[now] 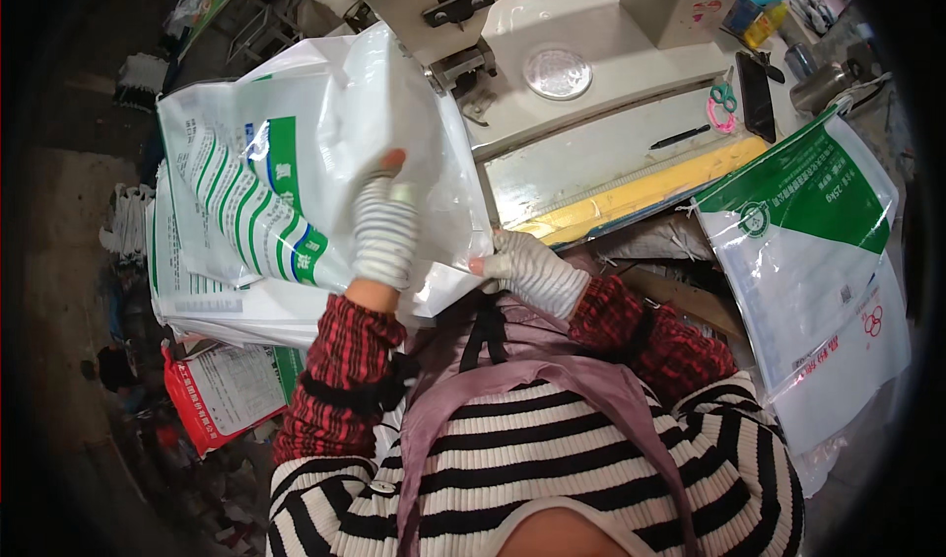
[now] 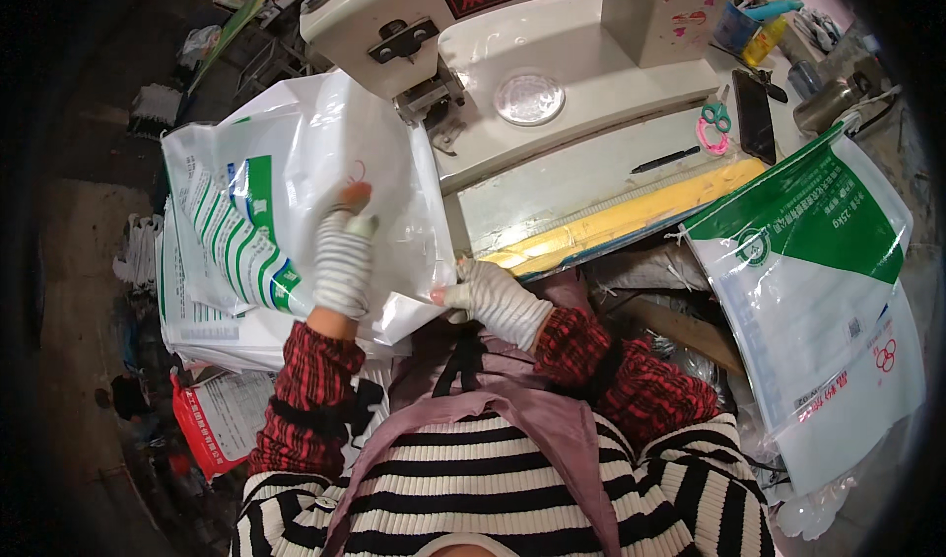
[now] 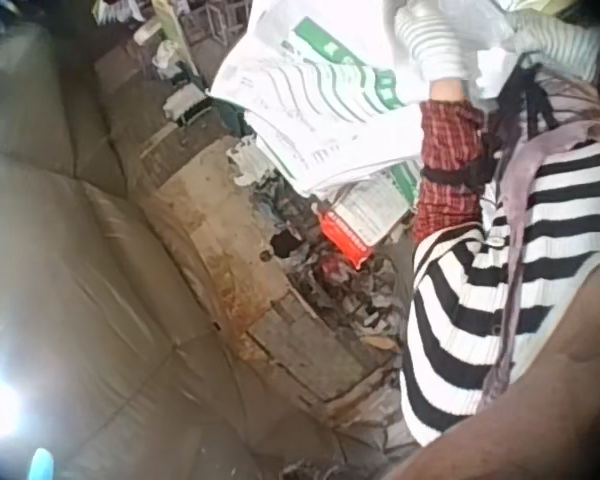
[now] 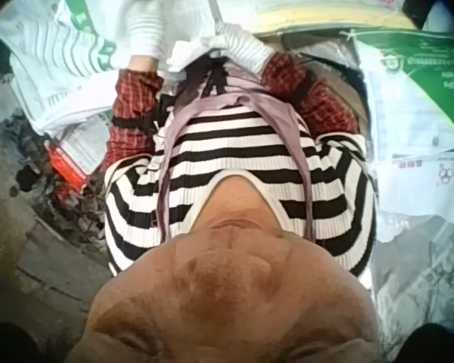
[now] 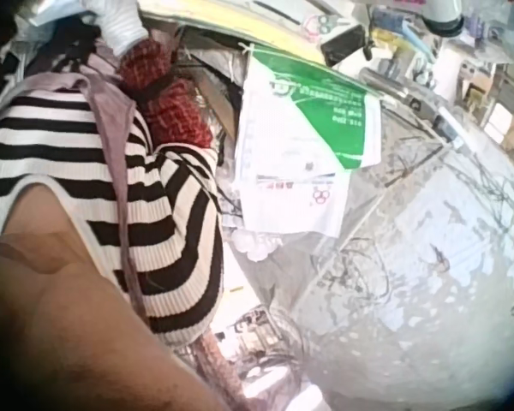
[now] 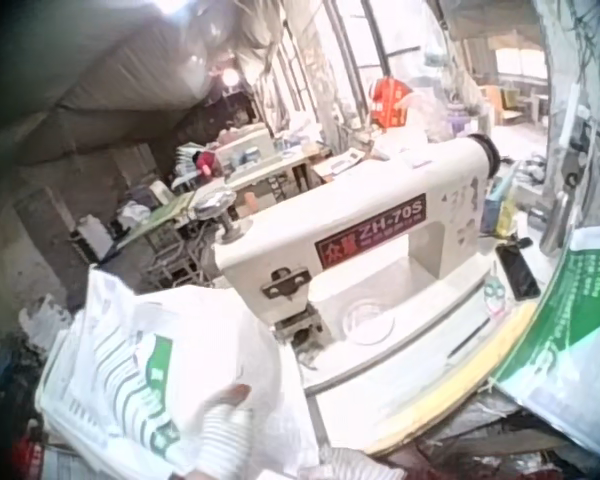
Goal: The person picks up a white bag, inserts a clear plastic liner into it by hand, and places the lined bag onto a stack. They then repeat the process with another bag, aligning the top edges before feeding them through a sewing machine.
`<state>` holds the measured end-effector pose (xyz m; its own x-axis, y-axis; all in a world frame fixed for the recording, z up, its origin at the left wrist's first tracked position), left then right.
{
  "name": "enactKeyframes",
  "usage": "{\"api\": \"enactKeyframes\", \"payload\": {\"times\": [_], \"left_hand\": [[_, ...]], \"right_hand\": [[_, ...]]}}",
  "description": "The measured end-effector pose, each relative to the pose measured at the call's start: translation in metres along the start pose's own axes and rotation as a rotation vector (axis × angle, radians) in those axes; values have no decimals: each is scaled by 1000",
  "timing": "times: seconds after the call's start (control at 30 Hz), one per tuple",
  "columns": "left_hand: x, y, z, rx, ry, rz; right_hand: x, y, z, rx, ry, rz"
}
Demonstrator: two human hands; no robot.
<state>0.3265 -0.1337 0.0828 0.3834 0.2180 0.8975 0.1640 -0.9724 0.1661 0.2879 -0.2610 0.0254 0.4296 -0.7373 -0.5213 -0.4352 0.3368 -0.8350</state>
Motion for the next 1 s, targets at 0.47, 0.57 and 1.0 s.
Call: {"api": "enactKeyframes", "payload": {"times": [0.47,0.57,1.0], "left_hand": [[58,21,-49,-277,298,-226],[24,-16,-14,-219,128,-342],[-26,-1,-13,291,50,-1218]], "right_hand": [[11,-5,-12,15,-68,-127],[4,-6,-9,78,-115,-139],[-7,-29,-20,75,-71,95]]}}
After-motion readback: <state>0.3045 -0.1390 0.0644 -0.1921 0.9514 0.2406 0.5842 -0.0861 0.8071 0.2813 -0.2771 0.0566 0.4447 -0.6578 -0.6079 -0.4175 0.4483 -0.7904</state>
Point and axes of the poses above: each hand's wrist, its own z-axis towards the middle knuckle, its own x-axis out of the back of the hand, y = z × x, the point moved 9 cm from there along z, towards the middle knuckle, and after that the axes turned 12 degrees about x, right-handed, at the moved point
